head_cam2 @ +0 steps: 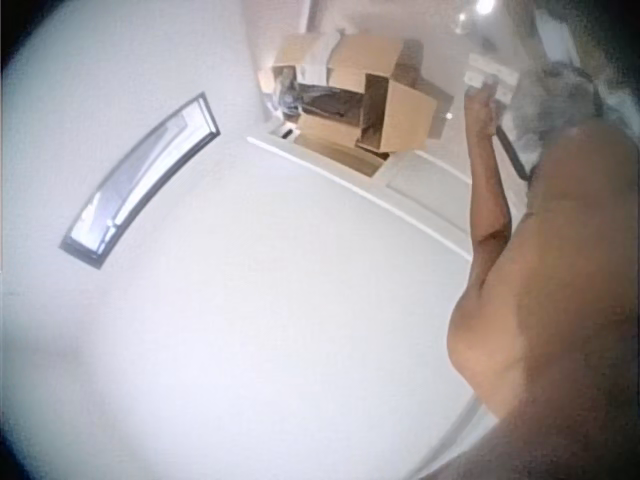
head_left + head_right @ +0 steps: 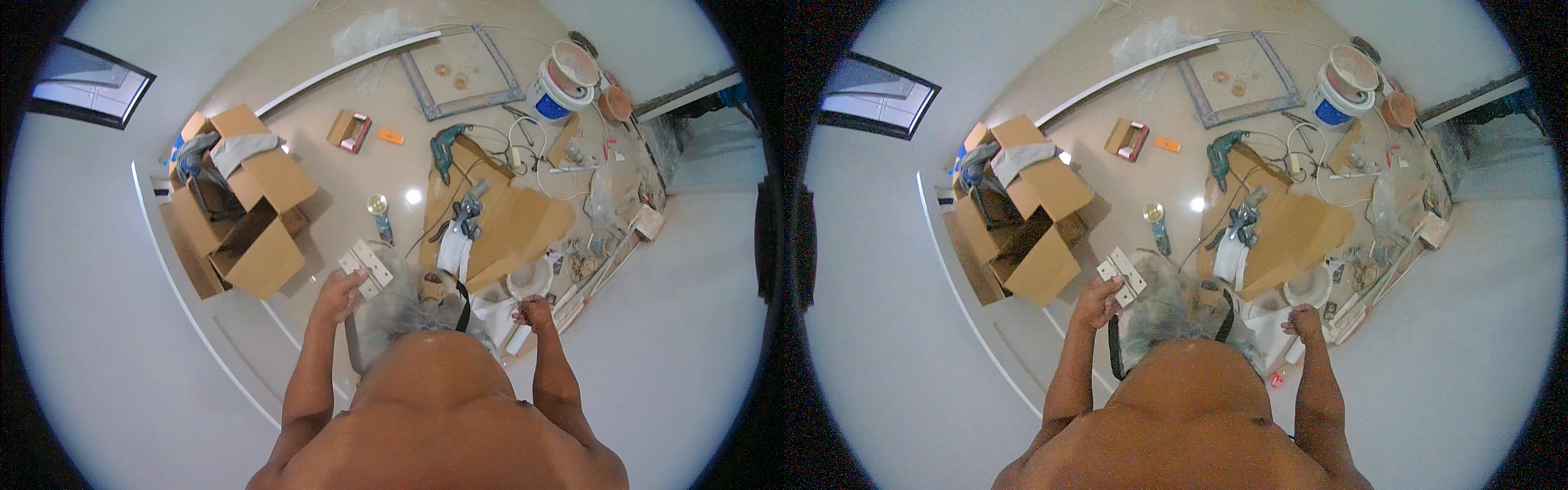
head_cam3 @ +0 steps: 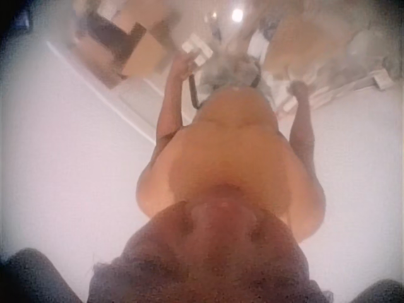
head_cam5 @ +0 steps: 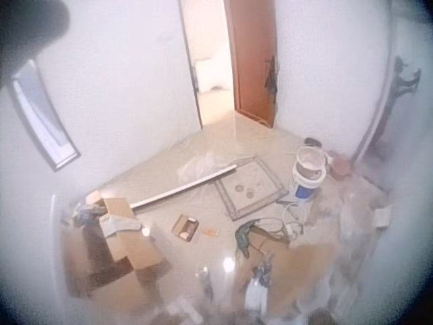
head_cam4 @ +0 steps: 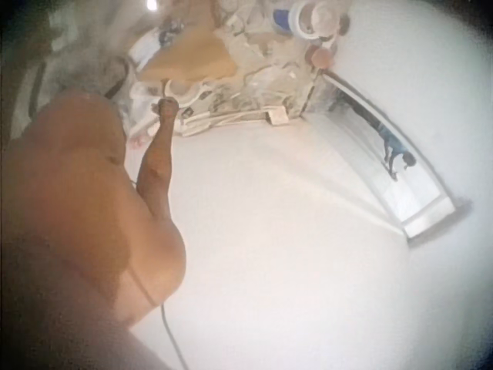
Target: The person uses a screwdriver to attach metal brackets to white wooden furniture parts. They then retrieve screws from a cardboard box and continue assembling the components.
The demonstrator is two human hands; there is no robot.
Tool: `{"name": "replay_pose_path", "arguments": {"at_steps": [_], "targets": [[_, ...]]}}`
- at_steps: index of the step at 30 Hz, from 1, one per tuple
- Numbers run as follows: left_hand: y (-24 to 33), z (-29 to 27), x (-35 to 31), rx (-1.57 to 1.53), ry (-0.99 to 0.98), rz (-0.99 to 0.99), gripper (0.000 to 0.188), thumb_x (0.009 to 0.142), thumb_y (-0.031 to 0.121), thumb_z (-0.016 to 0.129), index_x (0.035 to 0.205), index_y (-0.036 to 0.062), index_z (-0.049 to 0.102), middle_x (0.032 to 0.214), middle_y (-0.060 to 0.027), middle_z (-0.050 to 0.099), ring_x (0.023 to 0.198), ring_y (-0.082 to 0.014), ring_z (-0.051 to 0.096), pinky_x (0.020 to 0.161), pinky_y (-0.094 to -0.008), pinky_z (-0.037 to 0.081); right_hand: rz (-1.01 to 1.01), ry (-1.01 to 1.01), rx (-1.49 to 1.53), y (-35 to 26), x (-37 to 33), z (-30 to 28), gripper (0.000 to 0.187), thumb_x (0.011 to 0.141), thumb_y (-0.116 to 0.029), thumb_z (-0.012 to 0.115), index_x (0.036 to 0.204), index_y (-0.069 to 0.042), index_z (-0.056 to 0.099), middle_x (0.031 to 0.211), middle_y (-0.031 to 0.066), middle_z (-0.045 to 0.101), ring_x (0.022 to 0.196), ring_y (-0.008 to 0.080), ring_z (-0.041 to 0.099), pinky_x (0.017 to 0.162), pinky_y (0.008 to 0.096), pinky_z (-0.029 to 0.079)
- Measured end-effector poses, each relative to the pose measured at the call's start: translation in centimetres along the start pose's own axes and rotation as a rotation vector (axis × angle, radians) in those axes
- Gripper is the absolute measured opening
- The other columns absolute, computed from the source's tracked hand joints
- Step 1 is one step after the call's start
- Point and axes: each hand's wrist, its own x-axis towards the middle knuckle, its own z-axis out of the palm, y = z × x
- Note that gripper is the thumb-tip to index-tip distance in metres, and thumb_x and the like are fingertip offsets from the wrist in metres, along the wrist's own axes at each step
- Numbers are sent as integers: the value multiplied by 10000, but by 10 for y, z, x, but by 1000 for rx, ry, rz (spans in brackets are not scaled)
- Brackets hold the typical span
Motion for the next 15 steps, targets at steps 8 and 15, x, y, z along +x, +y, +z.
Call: {"name": "replay_pose_path", "arguments": {"at_steps": [8, 15], "targets": [[82, -16, 134, -85, -62, -142, 321, 861, 218, 682, 1093, 6, 617, 897, -36, 664, 679, -107, 598, 546, -236, 457, 110, 30, -81, -123, 87, 47, 124, 790, -27, 588, 902, -7, 538, 701, 99, 575, 607, 274, 660, 459, 364, 536], [265, 28, 270, 152, 132, -122, 322, 870, 232, 673, 1088, 3, 609, 889, -39, 653, 669, -111, 600, 556, -249, 471, 187, 18, -349, -241, 117, 122, 385, 750, 7, 614, 1130, 14, 555, 697, 130, 604, 564, 268, 621, 495, 396, 526]]}}
